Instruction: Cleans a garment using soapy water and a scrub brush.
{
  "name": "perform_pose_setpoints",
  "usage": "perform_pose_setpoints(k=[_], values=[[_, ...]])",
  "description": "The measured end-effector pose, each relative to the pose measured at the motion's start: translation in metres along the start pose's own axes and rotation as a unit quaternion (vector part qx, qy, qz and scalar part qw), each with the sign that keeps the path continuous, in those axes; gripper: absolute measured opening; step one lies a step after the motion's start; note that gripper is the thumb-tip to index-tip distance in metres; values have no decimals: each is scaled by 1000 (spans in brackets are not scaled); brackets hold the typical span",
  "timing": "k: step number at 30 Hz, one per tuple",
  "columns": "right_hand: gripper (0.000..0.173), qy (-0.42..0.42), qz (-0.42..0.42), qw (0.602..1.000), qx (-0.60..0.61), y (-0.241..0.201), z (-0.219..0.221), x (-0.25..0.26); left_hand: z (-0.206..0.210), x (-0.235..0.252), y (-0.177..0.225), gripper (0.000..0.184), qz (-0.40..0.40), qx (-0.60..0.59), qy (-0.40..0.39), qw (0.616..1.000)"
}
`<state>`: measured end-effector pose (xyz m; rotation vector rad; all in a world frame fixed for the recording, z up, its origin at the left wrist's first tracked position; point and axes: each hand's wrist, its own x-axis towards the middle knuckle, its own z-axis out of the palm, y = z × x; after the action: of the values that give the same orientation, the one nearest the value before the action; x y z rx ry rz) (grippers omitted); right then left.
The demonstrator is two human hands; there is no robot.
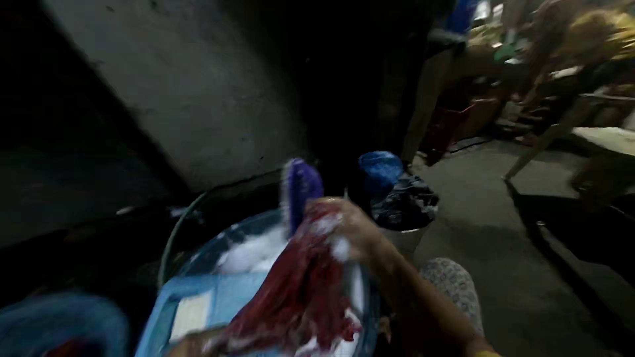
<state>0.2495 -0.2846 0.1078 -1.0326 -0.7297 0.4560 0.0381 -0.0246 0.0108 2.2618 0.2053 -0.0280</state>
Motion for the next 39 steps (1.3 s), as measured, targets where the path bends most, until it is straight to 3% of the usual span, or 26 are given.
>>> perform_pose_setpoints(k=[2, 5, 7, 8, 10, 12, 15, 17, 20, 22, 23, 26, 28, 31, 34, 37, 39], values=[[21, -13, 10, 988, -151, 33, -29, 8, -18, -16, -17, 30, -7, -2, 34, 999], [18, -80, 73, 886, -450, 110, -63, 27, -32, -26, -40, 31, -165, -21, 75, 983], [28, -90, 155, 841, -511, 172, -61, 17, -26, -26, -70, 29, -262, 58, 81, 960], [33, -85, 185, 841, -501, 196, -51, 11, -22, -24, -86, 29, -281, 133, 80, 947], [39, -81, 187, 872, -446, 229, -5, 7, -12, -18, -100, 28, -291, 220, 89, 927], [45, -114, 138, 902, -393, 245, 73, 1, -5, -14, -98, 27, -297, 263, 89, 913], [56, -249, 125, 887, -369, 279, 157, -17, -9, -23, -99, 28, -316, 286, 75, 902], [59, -269, 126, 857, -420, 305, 142, -24, -19, -37, -104, 29, -310, 276, 70, 907], [55, -203, 151, 842, -477, 348, 29, -8, -27, -49, -107, 26, -317, 261, 73, 909], [55, -178, 215, 828, -486, 340, 1, 11, -21, -41, -103, 25, -312, 278, 66, 906], [53, -161, 210, 828, -494, 327, 18, 12, -13, -34, -100, 24, -301, 299, 54, 904], [56, -173, 137, 872, -436, 280, 135, -3, -11, -16, -90, 30, -320, 323, 36, 890], [59, -246, 138, 881, -380, 289, 161, -22, -19, -25, -90, 33, -336, 309, 51, 888], [52, -208, 138, 851, -462, 331, 73, -7, -41, -47, -98, 30, -347, 295, 84, 886], [53, -172, 239, 816, -497, 329, -2, 13, -31, -35, -96, 28, -329, 294, 95, 892], [53, -142, 204, 861, -443, 282, 38, 8, -9, -2, -69, 26, -209, 218, 73, 951], [38, -179, 171, 889, -386, 245, 82, 8, -2, 13, -48, 24, -99, 112, 101, 984]])
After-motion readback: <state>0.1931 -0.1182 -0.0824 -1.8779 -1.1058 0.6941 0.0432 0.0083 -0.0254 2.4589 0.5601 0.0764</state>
